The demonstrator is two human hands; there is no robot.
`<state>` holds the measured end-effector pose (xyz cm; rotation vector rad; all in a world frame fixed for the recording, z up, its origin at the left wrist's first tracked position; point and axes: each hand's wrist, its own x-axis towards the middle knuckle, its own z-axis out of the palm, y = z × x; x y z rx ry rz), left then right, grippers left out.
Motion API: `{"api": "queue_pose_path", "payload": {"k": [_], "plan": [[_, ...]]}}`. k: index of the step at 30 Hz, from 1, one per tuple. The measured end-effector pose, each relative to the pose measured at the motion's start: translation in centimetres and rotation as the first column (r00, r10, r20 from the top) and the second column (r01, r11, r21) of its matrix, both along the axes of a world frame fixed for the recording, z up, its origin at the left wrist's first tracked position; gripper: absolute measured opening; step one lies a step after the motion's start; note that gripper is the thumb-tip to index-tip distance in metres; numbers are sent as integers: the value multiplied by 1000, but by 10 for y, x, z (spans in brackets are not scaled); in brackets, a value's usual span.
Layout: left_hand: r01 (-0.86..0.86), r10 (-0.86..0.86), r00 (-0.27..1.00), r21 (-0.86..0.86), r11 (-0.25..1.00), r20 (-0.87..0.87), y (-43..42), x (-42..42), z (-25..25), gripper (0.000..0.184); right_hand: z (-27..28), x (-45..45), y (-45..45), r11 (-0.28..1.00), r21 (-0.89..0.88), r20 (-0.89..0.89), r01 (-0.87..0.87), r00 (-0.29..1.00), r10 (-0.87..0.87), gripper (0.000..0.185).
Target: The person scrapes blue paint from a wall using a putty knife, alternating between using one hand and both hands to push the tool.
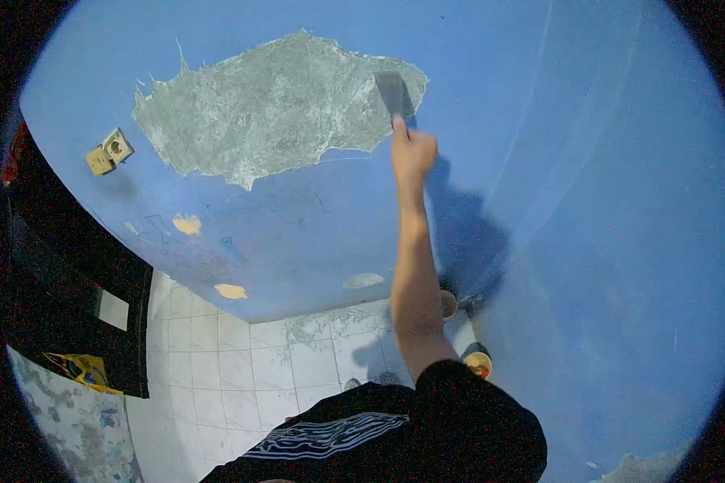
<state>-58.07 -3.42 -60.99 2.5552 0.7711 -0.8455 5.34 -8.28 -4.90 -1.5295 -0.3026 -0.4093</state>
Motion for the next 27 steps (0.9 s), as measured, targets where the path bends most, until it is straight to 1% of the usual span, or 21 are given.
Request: {"api": "queue_pose_path", "payload": {"k": [1, 2, 4, 5, 7, 10, 11, 12, 13, 14, 16, 17, 18, 19, 20, 22, 23, 24, 25, 26, 27], "plan": [[7, -7, 1000, -5, 1000, 1, -3, -1, 0, 33, 7, 14, 8, 997, -72, 71, 38, 997, -33, 48], [11, -11, 1000, -12, 1000, -5, -9, -8, 2, 33, -1, 15, 7, 996, -80, 63, 37, 998, -32, 48], [27, -27, 1000, -20, 999, -5, -11, -12, 4, 33, -8, 12, 0, 1000, 2, 13, -16, 1000, 16, 48], [34, -33, 999, -18, 999, 18, -8, 6, 1, 33, -6, 13, -5, 1000, 3, 33, -15, 999, 14, 48], [45, -44, 999, -29, 999, 17, -14, 0, 2, 33, -20, -21, -29, 1000, 22, -103, 8, 995, -5, 48], [65, -64, 997, -28, 998, 37, -7, 12, 3, 32, -25, -28, -34, 1000, 20, -34, -18, 999, 19, 48], [70, -69, 997, -30, 997, 42, -9, 13, 3, 32, -12, -19, -25, 1000, 16, -33, -18, 999, 18, 48], [74, -73, 996, -31, 997, 47, -9, 16, 3, 32, 21, -11, -8, 999, -50, -63, 9, 998, -12, 48], [76, -75, 996, -37, 996, 47, -14, 14, 3, 32, 36, -8, 0, 992, -122, -98, 31, 994, -43, 48], [78, -77, 996, -39, 996, 41, -16, 6, 6, 32, 27, -7, -1, 992, -124, -108, 27, 993, -40, 48], [90, -88, 995, -49, 995, 47, -23, 5, 4, 32, 9, 0, -9, 996, 47, -80, -70, 994, 73, 46], [93, -90, 994, -45, 995, 64, -21, 15, 2, 32, 12, -3, -15, 996, 48, -67, -73, 995, 76, 46], [99, -96, 993, -43, 994, 62, -19, 11, 3, 32, 5, -18, -28, 997, 42, -108, -57, 992, 61, 46], [102, -101, 986, -1, 995, 136, -18, 8, -1, 33, 3, -25, -34, 999, 36, -144, -39, 989, 44, 46], [109, -108, 983, 6, 994, 147, -12, 15, -6, 33, 2, -19, -33, 999, 41, -132, -32, 991, 38, 46], [-6, 7, 999, -17, 1000, 45, -13, 11, -10, 33, -14, -10, -27, 999, 21, 26, 41, 999, -42, 49], [-6, 6, 999, -17, 1000, 46, -13, 12, -11, 33, -2, -2, -19, 999, 21, 28, 42, 999, -42, 49], [18, -17, 999, -31, 999, 32, -13, 19, -12, 34, 20, 12, -5, 996, -46, 57, 80, 995, -77, 48], [39, -39, 999, -49, 998, 6, -15, 18, -10, 34, 28, 14, 0, 986, -117, 76, 116, 991, -108, 48], [62, -63, 998, -68, 996, -20, -18, 11, -9, 35, 21, 12, -3, 986, -123, 65, 117, 992, -110, 48], [78, -74, 994, -44, 996, 75, -21, 10, -12, 38, 16, 8, -9, 989, -111, 66, 98, 994, -91, 48]]}}
